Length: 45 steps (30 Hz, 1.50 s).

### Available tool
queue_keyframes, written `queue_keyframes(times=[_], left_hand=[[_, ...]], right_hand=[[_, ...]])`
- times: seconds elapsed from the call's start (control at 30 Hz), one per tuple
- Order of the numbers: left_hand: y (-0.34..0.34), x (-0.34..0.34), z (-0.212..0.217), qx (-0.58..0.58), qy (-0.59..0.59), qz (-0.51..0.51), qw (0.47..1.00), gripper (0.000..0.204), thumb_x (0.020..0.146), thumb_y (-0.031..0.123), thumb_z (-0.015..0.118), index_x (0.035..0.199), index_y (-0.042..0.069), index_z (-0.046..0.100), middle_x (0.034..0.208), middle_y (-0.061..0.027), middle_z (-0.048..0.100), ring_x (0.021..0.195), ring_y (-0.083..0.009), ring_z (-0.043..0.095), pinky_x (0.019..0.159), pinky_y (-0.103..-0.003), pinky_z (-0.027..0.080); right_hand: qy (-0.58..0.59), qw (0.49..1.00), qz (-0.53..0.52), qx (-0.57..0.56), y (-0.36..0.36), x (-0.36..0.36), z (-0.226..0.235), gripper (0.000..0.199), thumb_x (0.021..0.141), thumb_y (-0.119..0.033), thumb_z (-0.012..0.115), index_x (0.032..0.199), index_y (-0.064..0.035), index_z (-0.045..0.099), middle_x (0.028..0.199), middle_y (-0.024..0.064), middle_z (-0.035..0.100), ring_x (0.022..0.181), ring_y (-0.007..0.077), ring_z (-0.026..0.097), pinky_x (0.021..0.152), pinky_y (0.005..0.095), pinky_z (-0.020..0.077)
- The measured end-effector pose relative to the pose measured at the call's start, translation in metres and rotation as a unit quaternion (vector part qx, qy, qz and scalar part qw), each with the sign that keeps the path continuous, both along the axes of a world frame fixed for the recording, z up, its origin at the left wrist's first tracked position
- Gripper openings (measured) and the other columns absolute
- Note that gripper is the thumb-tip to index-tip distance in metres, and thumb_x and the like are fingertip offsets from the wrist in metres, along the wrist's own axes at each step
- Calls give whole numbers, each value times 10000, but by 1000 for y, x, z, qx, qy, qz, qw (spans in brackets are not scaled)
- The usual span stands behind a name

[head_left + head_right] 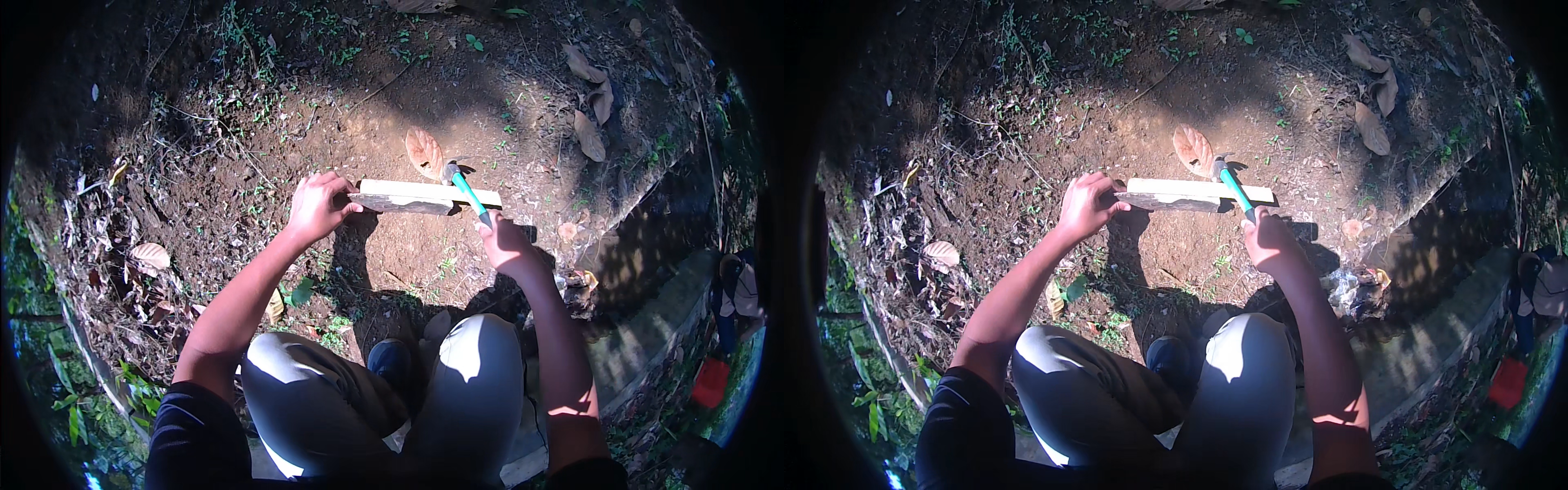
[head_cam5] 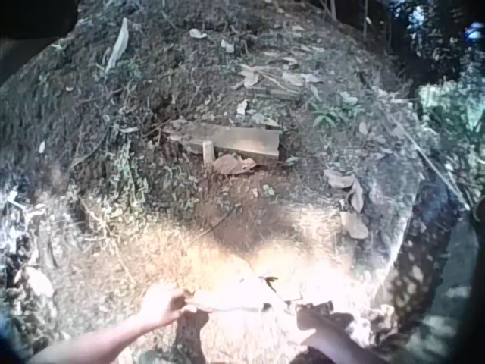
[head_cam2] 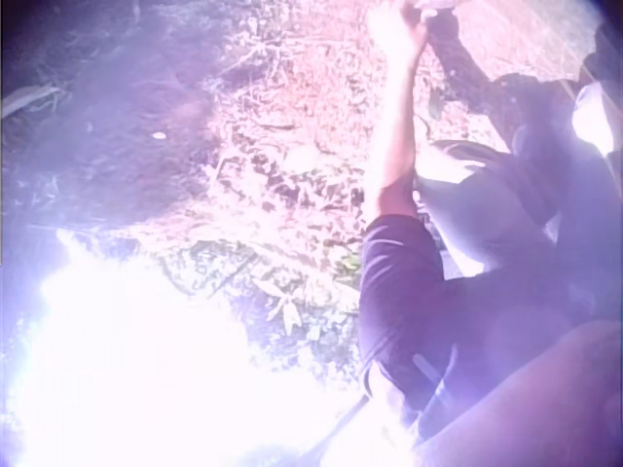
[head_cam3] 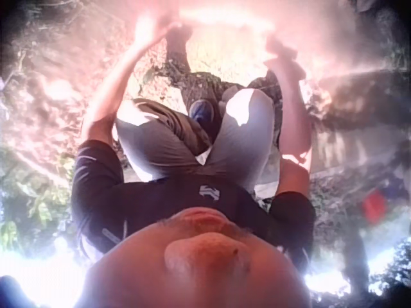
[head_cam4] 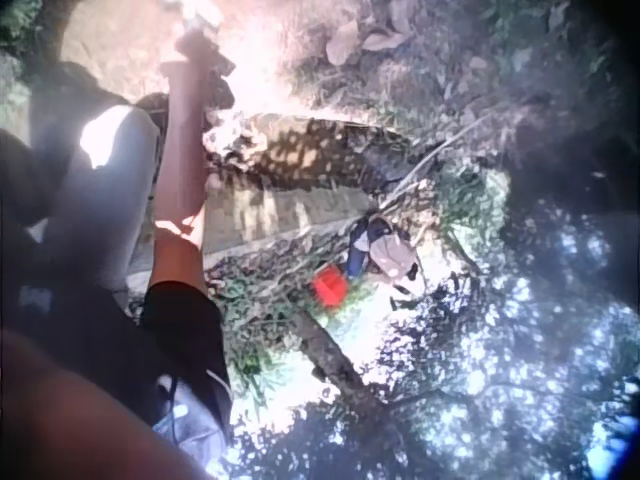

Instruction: The person uses a hammer to split a piece of wood on the ground. They repeatedly strike the wood with the hammer, repositioning it as needed, and eventually split it into smaller pieces.

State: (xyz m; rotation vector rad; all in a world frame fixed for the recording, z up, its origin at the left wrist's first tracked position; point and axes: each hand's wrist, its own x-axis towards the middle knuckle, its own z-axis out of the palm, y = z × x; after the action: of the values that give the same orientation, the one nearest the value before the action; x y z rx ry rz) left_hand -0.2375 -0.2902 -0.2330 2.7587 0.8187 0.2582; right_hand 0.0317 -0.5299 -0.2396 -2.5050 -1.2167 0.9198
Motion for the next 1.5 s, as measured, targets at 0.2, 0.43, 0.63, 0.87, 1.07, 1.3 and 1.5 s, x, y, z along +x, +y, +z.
queue_keyframes(times=[0.2,0.43,0.63,0.87,1.07,1.3,1.5], left_hand=[[7,15,30,-142,126,100,977,364,688,277,864,998,131,745,964,-88,750,885,-246,725,784,-378,571],[-4,25,28,-113,123,139,976,356,682,318,877,997,196,766,952,-41,760,888,-237,731,791,-378,581],[-2,11,16,-118,61,101,986,342,702,289,860,997,149,760,956,-96,750,890,-278,723,780,-403,567],[-6,9,15,-72,11,46,996,357,736,283,841,1031,111,738,1013,-112,719,940,-310,695,818,-421,548],[-10,11,20,-62,53,44,996,311,771,254,818,1019,98,714,987,-108,680,959,-328,671,805,-450,536],[-18,12,27,-60,63,75,993,310,772,240,817,1039,118,718,1010,-94,670,989,-314,658,829,-443,532],[-17,12,38,-23,59,76,995,289,786,223,806,1044,133,712,1016,-69,670,1015,-292,645,851,-418,528]], right_hand=[[189,969,-140,-70,21,-24,59,344,1016,-317,509,1172,-16,573,884,230,677,822,340,694,733,449,533],[229,953,-196,36,14,-25,1,210,1013,-296,512,1016,-86,503,592,30,469,401,182,480,366,380,399],[260,938,-222,53,8,-38,8,187,1016,-268,511,1002,-82,514,598,17,458,374,168,445,346,367,389],[266,939,-215,36,6,-28,9,206,1024,-291,504,1038,-86,493,590,13,441,378,164,448,333,357,383],[250,947,-202,18,5,-21,10,229,1028,-309,505,1034,-81,522,572,13,450,393,163,457,346,359,388],[284,933,-209,76,-4,-26,13,289,1023,-318,514,1028,-34,569,605,30,511,411,177,496,376,360,395],[397,834,-336,182,-7,-29,8,236,1043,-341,507,928,-142,458,577,-36,412,390,109,376,351,300,317]])
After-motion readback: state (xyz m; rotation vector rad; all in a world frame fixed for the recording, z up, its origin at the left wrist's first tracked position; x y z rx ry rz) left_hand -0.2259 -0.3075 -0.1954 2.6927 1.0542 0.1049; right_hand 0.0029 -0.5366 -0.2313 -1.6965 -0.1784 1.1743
